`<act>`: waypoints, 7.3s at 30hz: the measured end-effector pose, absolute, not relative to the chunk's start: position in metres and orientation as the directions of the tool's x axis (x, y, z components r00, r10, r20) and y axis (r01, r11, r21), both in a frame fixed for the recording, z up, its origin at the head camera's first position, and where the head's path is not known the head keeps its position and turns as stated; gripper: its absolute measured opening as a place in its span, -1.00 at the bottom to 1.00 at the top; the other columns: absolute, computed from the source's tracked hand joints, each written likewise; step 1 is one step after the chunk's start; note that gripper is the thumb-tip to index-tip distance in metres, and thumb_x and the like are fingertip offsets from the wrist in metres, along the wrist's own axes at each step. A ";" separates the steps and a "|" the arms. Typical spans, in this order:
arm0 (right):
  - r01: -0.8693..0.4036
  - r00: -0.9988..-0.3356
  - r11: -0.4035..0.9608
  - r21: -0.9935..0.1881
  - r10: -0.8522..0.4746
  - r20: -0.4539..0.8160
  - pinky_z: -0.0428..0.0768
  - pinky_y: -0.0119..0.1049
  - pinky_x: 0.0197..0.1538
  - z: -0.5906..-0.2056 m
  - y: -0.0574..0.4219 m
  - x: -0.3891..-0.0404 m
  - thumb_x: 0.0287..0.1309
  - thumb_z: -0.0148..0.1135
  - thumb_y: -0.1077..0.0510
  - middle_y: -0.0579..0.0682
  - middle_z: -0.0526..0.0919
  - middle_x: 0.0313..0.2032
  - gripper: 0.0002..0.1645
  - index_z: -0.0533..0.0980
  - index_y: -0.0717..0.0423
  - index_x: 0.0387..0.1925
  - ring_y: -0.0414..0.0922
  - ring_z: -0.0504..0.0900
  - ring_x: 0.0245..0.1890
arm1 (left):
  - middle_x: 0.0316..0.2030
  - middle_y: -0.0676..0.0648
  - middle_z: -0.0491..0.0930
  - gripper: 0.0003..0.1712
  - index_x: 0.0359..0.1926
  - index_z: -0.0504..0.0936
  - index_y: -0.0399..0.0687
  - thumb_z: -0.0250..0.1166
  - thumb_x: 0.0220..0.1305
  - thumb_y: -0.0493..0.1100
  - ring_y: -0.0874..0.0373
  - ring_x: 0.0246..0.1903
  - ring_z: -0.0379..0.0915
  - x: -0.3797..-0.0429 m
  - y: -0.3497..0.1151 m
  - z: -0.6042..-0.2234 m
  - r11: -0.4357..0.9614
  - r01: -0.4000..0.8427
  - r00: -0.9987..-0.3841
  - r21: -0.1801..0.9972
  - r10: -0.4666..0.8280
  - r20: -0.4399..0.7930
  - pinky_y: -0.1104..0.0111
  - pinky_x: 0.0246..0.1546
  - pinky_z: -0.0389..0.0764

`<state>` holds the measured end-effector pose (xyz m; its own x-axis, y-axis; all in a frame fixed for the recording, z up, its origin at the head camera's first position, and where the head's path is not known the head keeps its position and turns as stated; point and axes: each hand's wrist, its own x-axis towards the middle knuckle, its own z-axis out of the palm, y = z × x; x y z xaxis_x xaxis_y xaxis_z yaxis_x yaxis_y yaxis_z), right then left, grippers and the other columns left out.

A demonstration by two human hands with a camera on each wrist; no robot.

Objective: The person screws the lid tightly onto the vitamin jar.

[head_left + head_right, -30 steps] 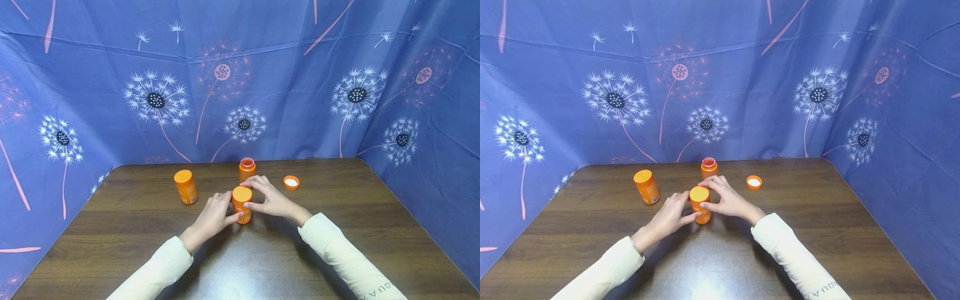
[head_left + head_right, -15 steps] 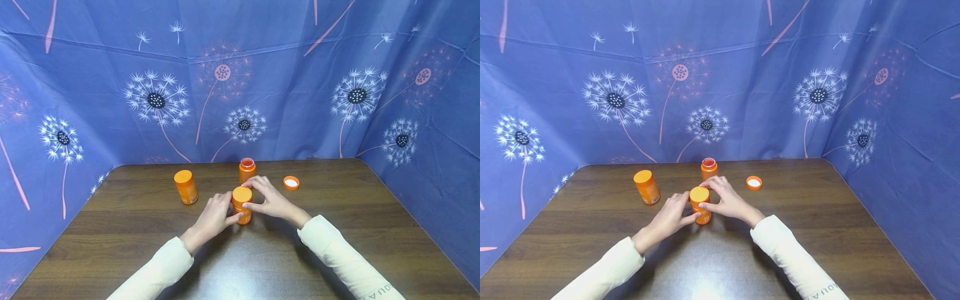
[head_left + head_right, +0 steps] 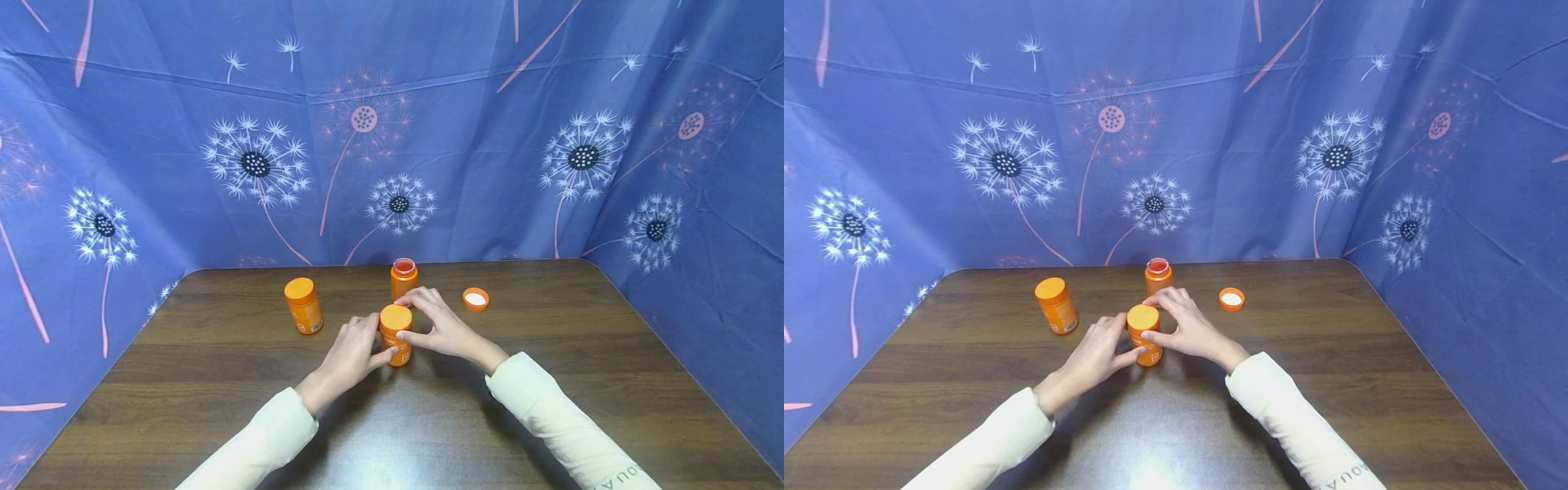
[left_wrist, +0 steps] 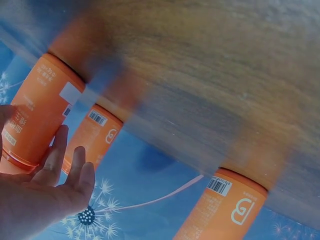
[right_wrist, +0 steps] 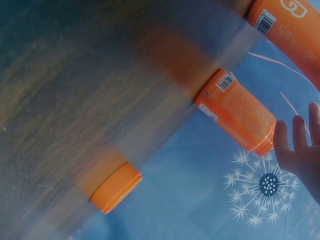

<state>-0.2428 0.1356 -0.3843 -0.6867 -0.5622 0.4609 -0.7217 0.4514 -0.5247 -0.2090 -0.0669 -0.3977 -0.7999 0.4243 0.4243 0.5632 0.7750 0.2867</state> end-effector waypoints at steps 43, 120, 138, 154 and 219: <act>-0.562 -0.817 0.697 -0.446 -0.384 0.430 0.26 0.02 -0.03 -0.386 0.196 -0.274 -0.01 0.28 0.03 0.08 0.49 0.00 -0.48 0.41 0.10 0.01 0.04 0.33 -0.03 | -0.42 -0.16 0.58 -0.38 -0.19 0.42 -0.26 0.33 0.00 0.18 -0.09 -0.38 0.45 -0.222 -0.093 -0.399 0.929 0.299 -0.864 0.218 0.166 0.476 0.14 -0.41 0.44; -0.253 -0.965 0.942 -0.221 -0.230 0.125 0.30 0.11 -0.14 -0.409 0.241 -0.290 -0.09 0.33 0.00 0.29 0.46 -0.07 -0.32 0.39 0.33 0.02 0.25 0.34 -0.08 | -0.17 -0.24 0.50 -0.21 0.12 0.31 -0.30 0.31 0.02 0.14 -0.21 -0.21 0.37 -0.226 -0.085 -0.350 0.995 0.081 -0.825 0.061 0.032 0.564 0.08 -0.25 0.39; -0.266 -0.959 0.932 -0.246 -0.230 0.167 0.31 0.05 -0.19 -0.407 0.235 -0.287 -0.20 0.37 0.02 0.22 0.52 -0.14 -0.35 0.38 0.27 -0.06 0.20 0.38 -0.13 | -0.19 -0.19 0.52 -0.32 0.05 0.36 -0.24 0.22 0.11 0.18 -0.16 -0.18 0.38 -0.249 -0.057 -0.346 0.988 0.147 -0.857 0.056 0.099 0.506 0.10 -0.18 0.33; -0.302 -0.945 0.912 -0.279 -0.247 0.216 0.32 0.05 -0.19 -0.402 0.227 -0.282 -0.18 0.35 -0.01 0.19 0.52 -0.12 -0.37 0.40 0.21 -0.06 0.18 0.39 -0.11 | -0.22 -0.13 0.55 -0.40 -0.05 0.42 -0.16 0.23 0.09 0.21 -0.09 -0.18 0.42 -0.273 -0.029 -0.358 0.973 0.229 -0.853 -0.032 0.216 0.475 0.15 -0.18 0.37; -0.473 -0.857 0.811 -0.345 -0.331 0.395 0.33 -0.05 -0.19 -0.382 0.195 -0.261 -0.16 0.37 -0.07 0.03 0.53 -0.14 -0.39 0.43 0.07 -0.04 0.04 0.39 -0.11 | -0.29 -0.08 0.61 -0.48 -0.13 0.46 -0.13 0.25 0.09 0.17 -0.05 -0.26 0.43 -0.259 -0.031 -0.366 0.900 0.435 -0.824 0.039 0.380 0.421 0.16 -0.19 0.41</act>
<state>-0.2609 0.1947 -0.3824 -0.8567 -0.3311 0.3955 -0.4726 0.8110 -0.3448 -0.2585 -0.0309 -0.3656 -0.8237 0.3796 0.4211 0.4347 0.8997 0.0392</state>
